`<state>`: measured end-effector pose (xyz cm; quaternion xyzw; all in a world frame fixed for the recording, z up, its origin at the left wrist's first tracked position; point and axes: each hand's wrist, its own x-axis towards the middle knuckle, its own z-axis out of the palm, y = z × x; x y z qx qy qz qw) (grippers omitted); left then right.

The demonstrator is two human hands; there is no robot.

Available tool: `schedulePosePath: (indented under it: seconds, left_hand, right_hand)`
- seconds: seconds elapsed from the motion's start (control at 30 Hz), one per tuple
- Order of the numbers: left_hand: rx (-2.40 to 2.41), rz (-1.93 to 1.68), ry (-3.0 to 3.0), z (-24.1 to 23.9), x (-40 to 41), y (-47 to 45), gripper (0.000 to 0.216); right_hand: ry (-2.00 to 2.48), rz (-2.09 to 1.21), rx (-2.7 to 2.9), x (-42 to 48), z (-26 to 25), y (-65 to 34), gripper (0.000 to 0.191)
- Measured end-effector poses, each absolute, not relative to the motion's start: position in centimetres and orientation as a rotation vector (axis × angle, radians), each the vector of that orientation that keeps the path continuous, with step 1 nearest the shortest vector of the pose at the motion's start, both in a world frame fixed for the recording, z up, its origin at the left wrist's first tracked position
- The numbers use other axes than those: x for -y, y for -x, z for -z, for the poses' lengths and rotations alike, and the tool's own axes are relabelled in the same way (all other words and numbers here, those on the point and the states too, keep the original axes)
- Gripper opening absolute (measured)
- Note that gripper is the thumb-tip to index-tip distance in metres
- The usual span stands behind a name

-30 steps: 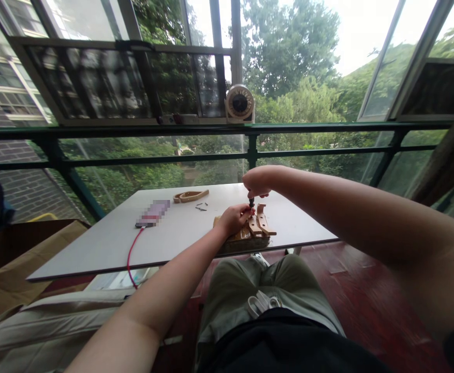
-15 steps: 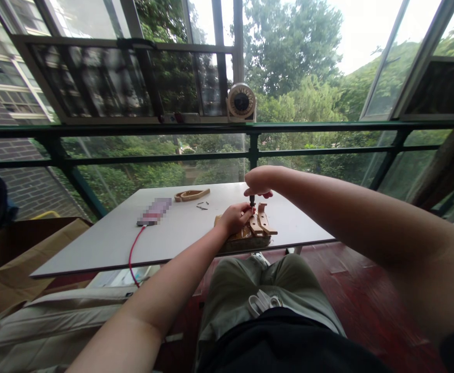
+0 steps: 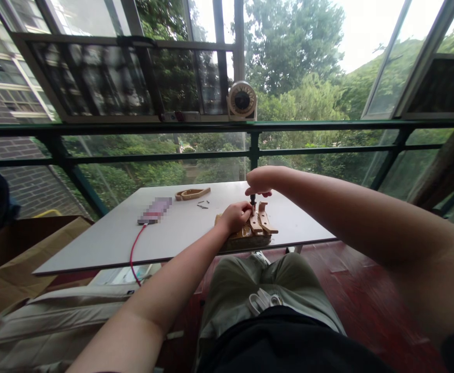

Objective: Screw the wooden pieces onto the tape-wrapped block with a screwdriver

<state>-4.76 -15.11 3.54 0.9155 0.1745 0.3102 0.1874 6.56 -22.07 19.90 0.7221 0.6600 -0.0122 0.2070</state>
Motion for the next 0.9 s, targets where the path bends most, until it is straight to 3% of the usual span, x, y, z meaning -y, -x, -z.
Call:
schedulePosePath:
  seconds: [0.1, 0.27, 0.8, 0.9]
  left_hand:
    - [-0.481, -0.87, -2.584, -3.4, 15.1, 4.8, 0.018]
    - [-0.456, -0.858, -2.596, -3.5, 15.2, 4.8, 0.017]
    - [-0.432, -0.875, -2.59, -3.4, 15.1, 4.6, 0.015]
    - [-0.464, -0.847, -2.55, -3.3, 15.0, 4.6, 0.016]
  right_hand:
    - [-1.921, -0.008, -1.855, 22.6, -20.3, -6.2, 0.053]
    - [-1.826, -0.129, -1.904, 24.1, -21.0, -5.0, 0.023]
    - [-1.704, -0.264, -2.173, 23.3, -19.1, -6.3, 0.032]
    - [-1.829, -0.305, -2.138, 23.6, -19.0, -6.9, 0.048]
